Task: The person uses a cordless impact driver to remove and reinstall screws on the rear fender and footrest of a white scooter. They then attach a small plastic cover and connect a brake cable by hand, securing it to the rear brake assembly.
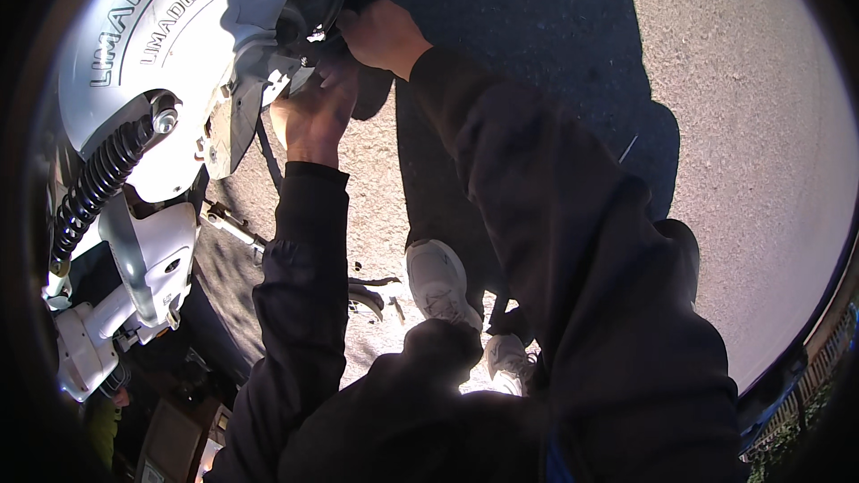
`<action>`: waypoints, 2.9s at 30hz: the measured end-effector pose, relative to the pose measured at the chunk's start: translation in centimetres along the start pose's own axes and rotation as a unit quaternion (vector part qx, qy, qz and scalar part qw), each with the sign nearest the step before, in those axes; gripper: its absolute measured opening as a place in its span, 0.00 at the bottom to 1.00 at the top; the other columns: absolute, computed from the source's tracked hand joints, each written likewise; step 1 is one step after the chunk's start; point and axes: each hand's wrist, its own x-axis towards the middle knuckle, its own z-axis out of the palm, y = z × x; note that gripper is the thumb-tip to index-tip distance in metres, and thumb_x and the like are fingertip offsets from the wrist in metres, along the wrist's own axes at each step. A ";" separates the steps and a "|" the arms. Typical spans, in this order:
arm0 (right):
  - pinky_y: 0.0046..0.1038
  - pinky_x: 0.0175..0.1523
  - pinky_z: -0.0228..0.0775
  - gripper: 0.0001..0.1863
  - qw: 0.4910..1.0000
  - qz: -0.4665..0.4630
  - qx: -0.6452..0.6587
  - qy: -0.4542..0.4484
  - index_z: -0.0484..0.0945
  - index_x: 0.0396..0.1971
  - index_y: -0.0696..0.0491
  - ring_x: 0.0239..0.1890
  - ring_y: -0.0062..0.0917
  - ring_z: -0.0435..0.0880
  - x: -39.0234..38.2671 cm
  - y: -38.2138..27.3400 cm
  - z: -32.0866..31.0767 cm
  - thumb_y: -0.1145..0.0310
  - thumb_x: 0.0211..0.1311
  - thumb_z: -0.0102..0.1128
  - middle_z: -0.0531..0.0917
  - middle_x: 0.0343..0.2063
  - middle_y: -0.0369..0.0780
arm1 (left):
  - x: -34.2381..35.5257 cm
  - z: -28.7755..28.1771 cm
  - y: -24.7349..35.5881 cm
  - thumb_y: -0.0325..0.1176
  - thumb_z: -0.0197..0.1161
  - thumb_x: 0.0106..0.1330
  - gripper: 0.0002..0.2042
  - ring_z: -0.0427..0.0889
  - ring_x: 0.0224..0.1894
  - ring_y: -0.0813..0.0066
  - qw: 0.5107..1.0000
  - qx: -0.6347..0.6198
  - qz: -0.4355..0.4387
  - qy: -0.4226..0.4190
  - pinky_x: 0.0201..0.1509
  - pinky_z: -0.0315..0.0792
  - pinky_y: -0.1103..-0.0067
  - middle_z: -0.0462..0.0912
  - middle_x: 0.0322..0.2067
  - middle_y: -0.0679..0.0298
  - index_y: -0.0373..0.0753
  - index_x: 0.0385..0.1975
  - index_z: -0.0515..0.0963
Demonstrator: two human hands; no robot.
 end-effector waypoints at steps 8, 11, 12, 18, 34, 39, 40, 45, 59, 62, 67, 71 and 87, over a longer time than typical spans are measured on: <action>0.31 0.29 0.72 0.21 0.963 -0.010 0.261 0.070 0.83 0.34 0.60 0.21 0.27 0.81 0.3 0.7 1.3 0.54 0.72 0.57 0.82 0.20 0.42 | -1.6 -0.2 0.1 0.34 0.42 0.78 0.19 0.70 0.65 0.56 0.998 0.038 -0.035 -0.048 0.66 0.66 0.62 0.75 0.60 0.51 0.29 0.60 0.69; 0.28 0.31 0.72 0.17 0.911 -0.034 0.397 0.108 0.83 0.34 0.59 0.23 0.26 0.82 0.2 0.7 1.8 0.59 0.71 0.60 0.83 0.21 0.40 | -1.5 -0.5 0.5 0.35 0.48 0.74 0.22 0.70 0.65 0.55 0.997 0.065 -0.022 -0.038 0.66 0.66 0.62 0.74 0.60 0.49 0.27 0.62 0.68; 0.27 0.31 0.72 0.15 0.914 -0.033 0.394 0.092 0.83 0.33 0.59 0.23 0.26 0.82 0.0 0.9 1.6 0.60 0.70 0.61 0.83 0.22 0.40 | -1.3 -0.6 0.7 0.35 0.54 0.70 0.25 0.71 0.63 0.54 0.996 0.067 -0.038 -0.052 0.66 0.66 0.63 0.74 0.60 0.48 0.26 0.62 0.68; 0.26 0.32 0.72 0.17 0.947 0.044 0.317 -0.027 0.82 0.31 0.59 0.24 0.25 0.83 -0.6 1.1 -0.5 0.59 0.71 0.61 0.82 0.21 0.39 | 0.7 -1.4 1.4 0.35 0.50 0.75 0.20 0.74 0.54 0.65 0.973 0.205 -0.015 -0.102 0.57 0.70 0.68 0.76 0.59 0.53 0.31 0.61 0.70; 0.29 0.29 0.74 0.22 0.964 0.077 0.253 -0.012 0.83 0.31 0.61 0.23 0.25 0.83 -0.7 0.5 -0.8 0.53 0.72 0.61 0.82 0.21 0.41 | -0.3 1.2 0.3 0.39 0.48 0.81 0.16 0.79 0.44 0.70 0.844 0.529 0.093 0.002 0.47 0.74 0.75 0.81 0.49 0.58 0.35 0.57 0.73; 0.30 0.28 0.73 0.24 0.944 -0.072 0.318 0.042 0.83 0.29 0.61 0.20 0.27 0.82 -0.4 0.6 0.0 0.52 0.73 0.59 0.82 0.20 0.42 | -0.3 1.5 0.0 0.48 0.46 0.82 0.20 0.80 0.43 0.74 0.818 0.567 0.095 0.016 0.50 0.72 0.74 0.82 0.45 0.64 0.39 0.57 0.74; 0.30 0.29 0.74 0.24 0.941 0.022 0.336 -0.020 0.83 0.31 0.61 0.22 0.27 0.83 -0.5 0.8 -0.2 0.52 0.73 0.59 0.83 0.22 0.43 | -0.3 1.6 -0.1 0.48 0.46 0.82 0.20 0.81 0.43 0.74 0.817 0.569 0.098 0.016 0.50 0.72 0.74 0.82 0.45 0.64 0.39 0.58 0.73; 0.33 0.39 0.79 0.21 0.958 0.035 0.283 0.022 0.85 0.34 0.61 0.30 0.33 0.88 -1.0 0.4 -0.5 0.57 0.73 0.53 0.86 0.26 0.46 | -0.5 1.7 -0.4 0.47 0.47 0.82 0.18 0.80 0.43 0.74 0.825 0.551 0.112 0.052 0.50 0.72 0.74 0.82 0.44 0.64 0.39 0.56 0.74; 0.30 0.49 0.79 0.12 0.959 -0.245 -0.056 0.132 0.87 0.41 0.54 0.43 0.28 0.89 0.7 2.7 -0.6 0.63 0.65 0.62 0.88 0.32 0.42 | -0.3 1.6 -0.1 0.46 0.47 0.82 0.16 0.75 0.34 0.78 0.821 0.560 0.100 0.044 0.37 0.65 0.78 0.76 0.34 0.70 0.41 0.50 0.74; 0.29 0.44 0.78 0.12 0.979 0.031 0.203 -0.004 0.87 0.40 0.54 0.38 0.28 0.88 0.1 1.6 -0.7 0.62 0.67 0.61 0.87 0.28 0.42 | -0.4 1.8 -0.4 0.47 0.47 0.82 0.16 0.73 0.32 0.79 0.816 0.565 0.106 0.058 0.35 0.62 0.79 0.74 0.32 0.71 0.42 0.48 0.74; 0.28 0.34 0.74 0.14 0.967 -0.148 0.174 0.111 0.86 0.40 0.55 0.27 0.25 0.84 -0.1 1.4 0.0 0.61 0.71 0.56 0.84 0.25 0.42 | -0.5 1.9 -0.5 0.48 0.46 0.82 0.16 0.69 0.31 0.80 0.807 0.578 0.113 0.029 0.34 0.60 0.79 0.71 0.30 0.71 0.43 0.48 0.74; 0.28 0.31 0.72 0.14 0.973 -0.095 0.185 0.104 0.85 0.42 0.56 0.23 0.24 0.82 0.7 1.5 1.3 0.63 0.70 0.56 0.82 0.23 0.40 | -0.4 2.0 -0.5 0.47 0.45 0.83 0.16 0.69 0.30 0.80 0.806 0.582 0.103 0.042 0.34 0.60 0.79 0.71 0.31 0.71 0.43 0.48 0.73; 0.32 0.39 0.76 0.17 0.962 0.040 0.271 -0.006 0.82 0.46 0.62 0.32 0.28 0.85 -1.6 -0.3 -0.1 0.68 0.61 0.57 0.86 0.32 0.44 | -0.3 1.8 -0.5 0.47 0.44 0.83 0.16 0.72 0.32 0.81 0.816 0.567 0.103 0.041 0.34 0.61 0.80 0.76 0.34 0.70 0.42 0.49 0.74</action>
